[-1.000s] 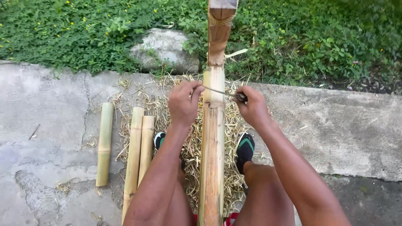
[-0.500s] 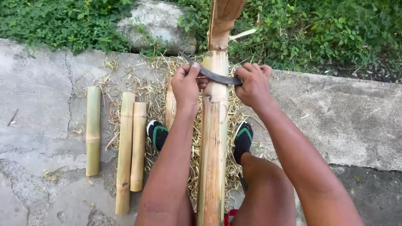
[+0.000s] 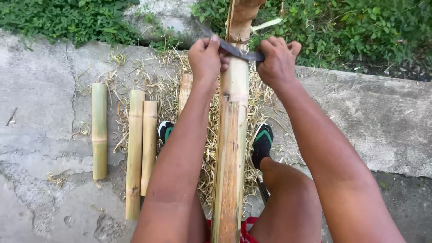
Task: Stripping outer layers and nodes from a bamboo pole using a curved blade.
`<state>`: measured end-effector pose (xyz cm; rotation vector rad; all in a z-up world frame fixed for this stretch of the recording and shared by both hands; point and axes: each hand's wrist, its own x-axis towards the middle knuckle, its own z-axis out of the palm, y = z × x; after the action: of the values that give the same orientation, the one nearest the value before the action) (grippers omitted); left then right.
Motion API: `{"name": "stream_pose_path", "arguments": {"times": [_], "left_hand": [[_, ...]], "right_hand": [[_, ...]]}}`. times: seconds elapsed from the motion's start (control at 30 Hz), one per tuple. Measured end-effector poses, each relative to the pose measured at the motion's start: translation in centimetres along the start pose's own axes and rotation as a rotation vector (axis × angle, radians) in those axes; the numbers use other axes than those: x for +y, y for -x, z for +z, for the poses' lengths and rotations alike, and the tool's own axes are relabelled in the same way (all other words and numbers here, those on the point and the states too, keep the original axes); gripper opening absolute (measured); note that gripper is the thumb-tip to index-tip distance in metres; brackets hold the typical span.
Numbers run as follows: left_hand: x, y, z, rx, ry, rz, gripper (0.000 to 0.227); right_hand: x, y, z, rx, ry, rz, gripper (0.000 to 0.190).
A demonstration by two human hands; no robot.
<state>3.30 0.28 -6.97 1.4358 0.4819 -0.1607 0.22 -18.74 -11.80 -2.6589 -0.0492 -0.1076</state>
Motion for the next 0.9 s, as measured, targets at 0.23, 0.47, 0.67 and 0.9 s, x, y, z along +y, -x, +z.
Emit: {"name": "stream_pose_path", "arguments": {"times": [0.23, 0.47, 0.67, 0.9], "left_hand": [[2.6, 0.6, -0.2, -0.025, -0.038, -0.099, 0.017], [-2.4, 3.7, -2.7, -0.067, -0.015, -0.098, 0.022], [-3.1, 2.8, -2.6, -0.035, -0.003, -0.03, 0.029], [-1.2, 0.4, -1.2, -0.001, -0.041, -0.001, 0.03]], "right_hand": [[-0.6, -0.1, -0.9, -0.138, -0.042, 0.105, 0.011], [-1.3, 4.1, -3.2, 0.114, 0.113, -0.187, 0.011], [-1.1, 2.7, -2.6, 0.104, 0.187, -0.214, 0.013], [-0.5, 0.2, -1.1, 0.212, 0.26, -0.253, 0.009]]}}
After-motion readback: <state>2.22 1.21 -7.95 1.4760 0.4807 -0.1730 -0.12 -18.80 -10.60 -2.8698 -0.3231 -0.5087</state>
